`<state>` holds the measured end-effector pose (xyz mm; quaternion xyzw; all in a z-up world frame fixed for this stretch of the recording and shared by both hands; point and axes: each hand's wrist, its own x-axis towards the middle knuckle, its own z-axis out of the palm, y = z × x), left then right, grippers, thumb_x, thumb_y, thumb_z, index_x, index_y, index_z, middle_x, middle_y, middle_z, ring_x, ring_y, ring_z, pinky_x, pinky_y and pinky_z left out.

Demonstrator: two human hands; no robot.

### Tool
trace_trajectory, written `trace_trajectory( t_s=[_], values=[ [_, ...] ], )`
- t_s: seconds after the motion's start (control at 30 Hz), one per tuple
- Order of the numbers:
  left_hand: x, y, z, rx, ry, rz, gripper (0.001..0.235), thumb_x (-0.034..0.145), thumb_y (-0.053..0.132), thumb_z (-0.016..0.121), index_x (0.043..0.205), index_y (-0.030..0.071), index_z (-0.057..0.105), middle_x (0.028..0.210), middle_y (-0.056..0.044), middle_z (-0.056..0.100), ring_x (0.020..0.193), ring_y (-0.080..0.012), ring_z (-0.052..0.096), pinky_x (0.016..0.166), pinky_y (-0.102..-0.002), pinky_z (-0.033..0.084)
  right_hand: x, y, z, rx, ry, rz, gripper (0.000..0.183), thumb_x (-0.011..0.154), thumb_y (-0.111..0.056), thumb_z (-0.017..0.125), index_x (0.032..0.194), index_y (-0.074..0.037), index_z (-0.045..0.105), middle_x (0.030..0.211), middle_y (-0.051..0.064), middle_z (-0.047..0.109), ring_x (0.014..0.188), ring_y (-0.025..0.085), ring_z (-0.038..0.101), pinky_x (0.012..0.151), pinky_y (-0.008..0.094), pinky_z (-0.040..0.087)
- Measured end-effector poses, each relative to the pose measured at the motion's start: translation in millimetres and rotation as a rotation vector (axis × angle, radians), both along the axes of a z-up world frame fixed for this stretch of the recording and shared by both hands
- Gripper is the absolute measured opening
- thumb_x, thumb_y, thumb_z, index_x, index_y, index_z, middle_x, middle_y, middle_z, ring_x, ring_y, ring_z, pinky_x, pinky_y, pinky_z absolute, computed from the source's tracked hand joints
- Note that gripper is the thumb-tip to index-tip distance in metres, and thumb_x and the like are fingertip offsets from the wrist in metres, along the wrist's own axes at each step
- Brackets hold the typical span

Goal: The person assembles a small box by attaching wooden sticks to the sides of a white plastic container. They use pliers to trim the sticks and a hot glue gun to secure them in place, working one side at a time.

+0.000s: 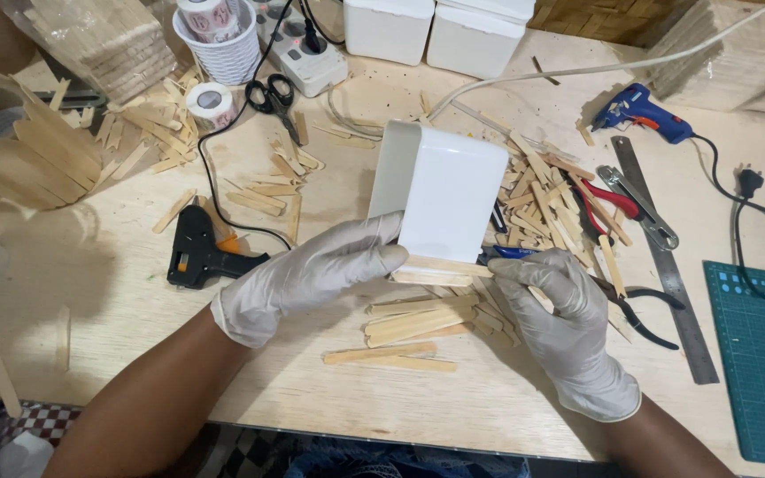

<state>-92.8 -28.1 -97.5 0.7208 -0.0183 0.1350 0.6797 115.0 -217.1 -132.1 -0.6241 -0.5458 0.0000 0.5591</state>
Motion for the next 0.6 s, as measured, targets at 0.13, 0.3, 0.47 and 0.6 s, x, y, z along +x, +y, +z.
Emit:
trace_trajectory(
  t_s=[0.13, 0.3, 0.47, 0.6],
  values=[
    [0.6, 5.2, -17.4, 0.005, -0.034, -0.023, 0.049, 0.105, 0.017, 0.047, 0.152, 0.0, 0.047, 0.154, -0.016, 0.052, 0.141, -0.0218, 0.048, 0.121, -0.044, 0.035, -2.2, 0.4, 3.5, 0.007, 0.017, 0.009, 0.012, 0.081, 0.004, 0.085, 0.089, -0.004, 0.08, 0.078, 0.009, 0.07, 0.072, 0.022, 0.07, 0.085, 0.034, 0.056],
    [-7.4, -19.2, -1.1, 0.024, -0.124, 0.071, 0.042, 0.104, 0.011, 0.05, 0.145, 0.001, 0.054, 0.152, -0.025, 0.053, 0.138, -0.0279, 0.051, 0.117, -0.048, 0.043, -1.9, -0.2, 2.9, -0.001, 0.025, 0.02, 0.012, 0.081, 0.004, 0.085, 0.087, -0.005, 0.081, 0.077, 0.008, 0.07, 0.07, 0.02, 0.069, 0.082, 0.033, 0.057],
    [-1.6, -12.5, 4.2, -0.126, 0.027, 0.126, 0.049, 0.104, 0.023, 0.053, 0.148, 0.002, 0.054, 0.113, -0.009, 0.065, 0.101, -0.0123, 0.057, 0.096, -0.036, 0.055, 8.6, -4.5, -2.2, 0.012, -0.001, 0.077, 0.011, 0.08, 0.004, 0.084, 0.087, -0.004, 0.081, 0.075, 0.009, 0.068, 0.067, 0.022, 0.067, 0.078, 0.035, 0.056],
    [-1.2, -19.7, 13.0, -0.205, 0.049, 0.187, 0.044, 0.103, 0.022, 0.055, 0.142, 0.002, 0.06, 0.1, -0.005, 0.065, 0.092, -0.0089, 0.058, 0.086, -0.03, 0.058, 9.5, -3.7, 0.5, 0.02, -0.071, 0.094, 0.01, 0.079, 0.004, 0.084, 0.082, -0.004, 0.079, 0.072, 0.009, 0.067, 0.064, 0.025, 0.066, 0.075, 0.035, 0.056]
  ],
)
